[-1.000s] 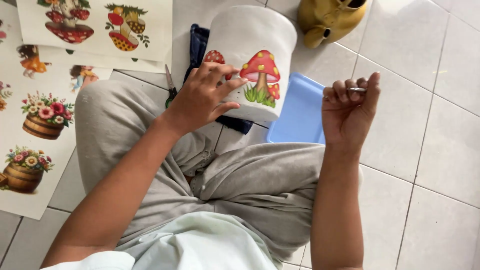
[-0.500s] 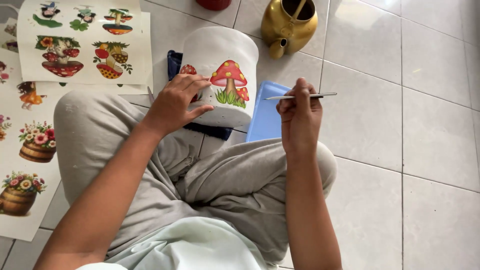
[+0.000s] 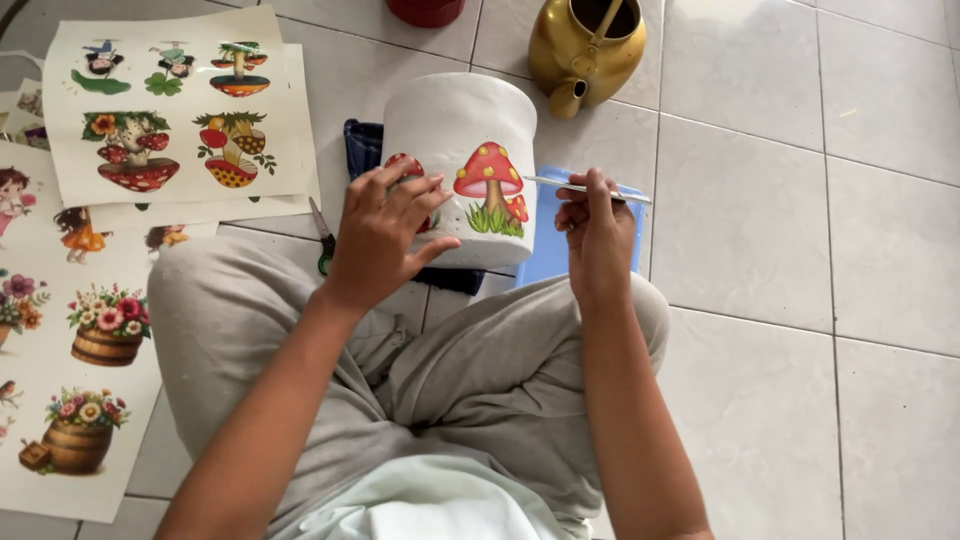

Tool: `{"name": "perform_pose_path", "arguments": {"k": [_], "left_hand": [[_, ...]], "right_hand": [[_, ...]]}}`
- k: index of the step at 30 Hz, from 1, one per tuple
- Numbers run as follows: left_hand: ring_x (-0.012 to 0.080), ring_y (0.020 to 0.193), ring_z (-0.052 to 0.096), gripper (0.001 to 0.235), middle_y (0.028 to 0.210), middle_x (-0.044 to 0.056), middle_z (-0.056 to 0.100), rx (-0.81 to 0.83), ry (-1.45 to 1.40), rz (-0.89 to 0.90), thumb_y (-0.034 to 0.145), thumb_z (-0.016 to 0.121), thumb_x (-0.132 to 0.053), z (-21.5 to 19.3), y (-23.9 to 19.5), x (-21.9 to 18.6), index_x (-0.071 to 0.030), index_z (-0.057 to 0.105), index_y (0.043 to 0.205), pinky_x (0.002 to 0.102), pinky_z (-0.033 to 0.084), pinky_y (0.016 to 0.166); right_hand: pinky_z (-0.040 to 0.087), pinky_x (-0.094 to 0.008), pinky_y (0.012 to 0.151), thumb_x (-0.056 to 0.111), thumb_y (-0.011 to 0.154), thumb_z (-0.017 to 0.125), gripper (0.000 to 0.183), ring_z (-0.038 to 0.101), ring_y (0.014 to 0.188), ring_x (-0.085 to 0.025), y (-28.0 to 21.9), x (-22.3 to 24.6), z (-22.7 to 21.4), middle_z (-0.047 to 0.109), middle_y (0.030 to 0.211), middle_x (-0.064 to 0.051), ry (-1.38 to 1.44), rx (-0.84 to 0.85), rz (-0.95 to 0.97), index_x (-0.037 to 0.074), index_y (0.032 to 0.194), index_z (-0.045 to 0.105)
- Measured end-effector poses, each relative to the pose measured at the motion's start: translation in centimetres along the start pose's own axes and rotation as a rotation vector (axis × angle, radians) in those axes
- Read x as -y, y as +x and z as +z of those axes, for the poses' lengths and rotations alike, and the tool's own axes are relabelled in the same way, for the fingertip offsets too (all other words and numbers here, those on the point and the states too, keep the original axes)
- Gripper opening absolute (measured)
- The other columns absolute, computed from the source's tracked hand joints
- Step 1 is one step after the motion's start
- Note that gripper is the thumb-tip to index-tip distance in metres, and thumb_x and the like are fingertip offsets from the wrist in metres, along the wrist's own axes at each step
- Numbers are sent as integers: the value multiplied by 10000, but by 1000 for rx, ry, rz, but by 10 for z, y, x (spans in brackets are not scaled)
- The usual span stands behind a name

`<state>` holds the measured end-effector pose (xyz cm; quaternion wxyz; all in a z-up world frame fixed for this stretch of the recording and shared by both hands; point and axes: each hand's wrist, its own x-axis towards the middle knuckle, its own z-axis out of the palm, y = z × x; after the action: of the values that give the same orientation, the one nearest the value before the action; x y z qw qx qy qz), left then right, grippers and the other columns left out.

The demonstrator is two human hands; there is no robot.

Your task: The person paints a mushroom design onto a white ceramic pot using a fine brush. They rotate the pot to access different areas and occasionally dip the brush into a water container. Reference images and a brass watering can are visible nearby.

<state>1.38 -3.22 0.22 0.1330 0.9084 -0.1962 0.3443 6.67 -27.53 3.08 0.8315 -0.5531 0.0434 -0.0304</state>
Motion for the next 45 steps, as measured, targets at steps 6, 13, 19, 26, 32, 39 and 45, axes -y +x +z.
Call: {"name": "perform_pose_path", "arguments": {"k": [6,13,19,26,32,39,45], "left_hand": [[334,1310,457,511,1400,37,530,-118,4,33,900,593,-622,7,-2,7,-270,614,1270,568,306,1082],[354,1411,313,456,1454,53,483,-116,-191,-39,877,675,-559,19,-10,8,-366,631,1288,664,99,1119],[352,1407,330,293,1428,71,513,-127,-229,-91,886,707,-523,18,-15,15,-339,730,1113,688,60,1110],[319,1403,360,266,1445,37,509,-160,-172,-40,922,640,-523,13,-17,18,-342,694,1110,675,125,1121],[326,1392,380,289,1442,49,505,-175,-245,-76,947,585,-520,19,-22,20,-311,691,1117,648,185,1125],[346,1395,363,395,1457,66,484,-169,-274,-125,904,578,-620,11,-22,28,-306,704,1108,606,191,1137],[353,1401,344,415,1451,89,488,-168,-311,-140,887,617,-613,12,-25,28,-291,719,1129,622,156,1137]], "right_hand": [[507,-251,581,165,1016,575,140,592,600,-179,-29,-12,-14,631,757,-155,-199,-64,-126,31,979,586],[458,-218,540,129,1072,429,177,563,602,-136,-69,-17,9,602,766,-127,-478,-83,-408,11,1159,528],[571,-379,639,77,978,564,181,696,693,-336,-79,-24,35,646,904,-276,-599,61,-604,-75,989,467],[562,-405,737,59,987,528,194,691,885,-377,-77,-43,38,590,1050,-265,-683,248,-709,-100,1076,459],[551,-409,777,88,977,534,251,670,968,-411,-77,-53,30,582,1081,-260,-714,315,-779,-112,1109,459],[515,-464,781,-3,920,614,196,663,913,-420,-74,-40,42,634,1052,-261,-792,406,-835,-133,1059,571],[485,-461,771,-12,887,666,197,677,894,-410,-68,-38,51,683,1019,-243,-852,432,-897,-110,1056,644]]}}
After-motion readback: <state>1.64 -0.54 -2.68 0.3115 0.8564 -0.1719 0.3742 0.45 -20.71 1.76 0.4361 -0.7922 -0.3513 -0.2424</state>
